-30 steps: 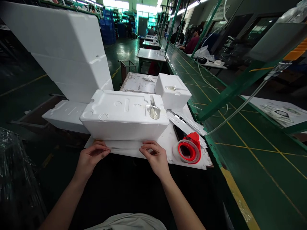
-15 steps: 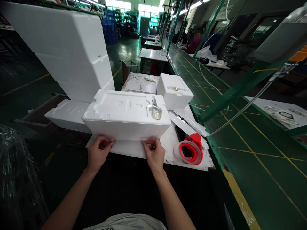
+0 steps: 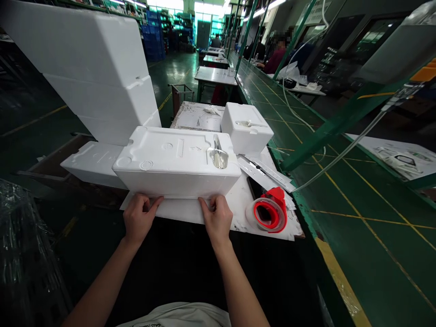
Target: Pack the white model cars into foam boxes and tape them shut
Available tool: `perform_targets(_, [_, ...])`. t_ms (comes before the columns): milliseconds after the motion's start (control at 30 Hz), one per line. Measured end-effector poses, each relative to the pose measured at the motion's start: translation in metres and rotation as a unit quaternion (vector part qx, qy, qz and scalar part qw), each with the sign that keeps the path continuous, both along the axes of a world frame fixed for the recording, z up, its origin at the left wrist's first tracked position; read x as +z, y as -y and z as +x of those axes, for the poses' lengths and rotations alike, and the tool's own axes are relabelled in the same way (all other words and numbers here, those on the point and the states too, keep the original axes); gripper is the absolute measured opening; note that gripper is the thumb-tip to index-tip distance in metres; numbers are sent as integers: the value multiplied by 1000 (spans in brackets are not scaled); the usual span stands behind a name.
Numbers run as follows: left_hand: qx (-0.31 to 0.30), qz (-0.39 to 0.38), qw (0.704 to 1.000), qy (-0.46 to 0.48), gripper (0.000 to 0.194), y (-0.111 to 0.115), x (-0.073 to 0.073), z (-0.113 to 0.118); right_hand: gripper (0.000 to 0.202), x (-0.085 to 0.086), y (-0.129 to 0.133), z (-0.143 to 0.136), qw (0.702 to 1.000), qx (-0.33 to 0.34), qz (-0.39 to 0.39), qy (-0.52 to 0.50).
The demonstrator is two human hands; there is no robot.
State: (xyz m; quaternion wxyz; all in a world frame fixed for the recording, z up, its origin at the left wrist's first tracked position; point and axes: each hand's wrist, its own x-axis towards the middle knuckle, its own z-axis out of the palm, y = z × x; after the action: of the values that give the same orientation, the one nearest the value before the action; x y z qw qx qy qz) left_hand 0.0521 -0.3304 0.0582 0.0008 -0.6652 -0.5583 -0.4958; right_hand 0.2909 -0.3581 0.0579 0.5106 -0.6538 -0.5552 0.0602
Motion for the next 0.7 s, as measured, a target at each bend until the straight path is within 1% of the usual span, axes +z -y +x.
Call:
perform_targets(67, [11,2,1000,-23,45,-1,1,-7,40,1,2,3,1000,-12,5,18])
perform_targets(133, [16,-5,999,-36,46,1,4,-10,38,4,6,4,1000,-6,12,16])
perform_targets(200, [4,-24,1000,-16,42,6,8,-6,33,8,12,-2,1000,16,16,5])
perform_targets(233, [-10,-35,999,-1,38,10,11,1,29,10,14,-7,999,41,9,-8])
perform_targets(267, [-33,-46,998,15,33,14,13,9,23,13,16,-13,996,79,-6,-26])
perform_targets(333, [-94,-65,993,36,21,21,16,28,11,18,14,-26,979,182,-49,-81])
perform_targets(367, [-124,-75,989,40,14,23,17,37,14,21,11,-31,965,226,-69,-111])
perform_targets(400, [-149,-85,984,46,10,24,18,43,18,23,8,-33,953,257,-83,-139])
perform_targets(467, [-173,-103,977,65,14,23,19,44,21,27,0,-31,936,280,-98,-187])
perform_targets(500, [-170,-108,977,74,17,22,19,39,21,28,-2,-26,934,276,-102,-204])
perform_targets(567, [-135,-116,979,103,19,21,18,20,22,28,-2,-13,939,242,-104,-220])
perform_targets(633, [-88,-129,975,159,21,24,18,3,22,26,4,-2,957,169,-89,-221])
perform_targets(700, [-57,-131,966,214,24,29,19,-3,20,24,10,-2,970,95,-55,-216])
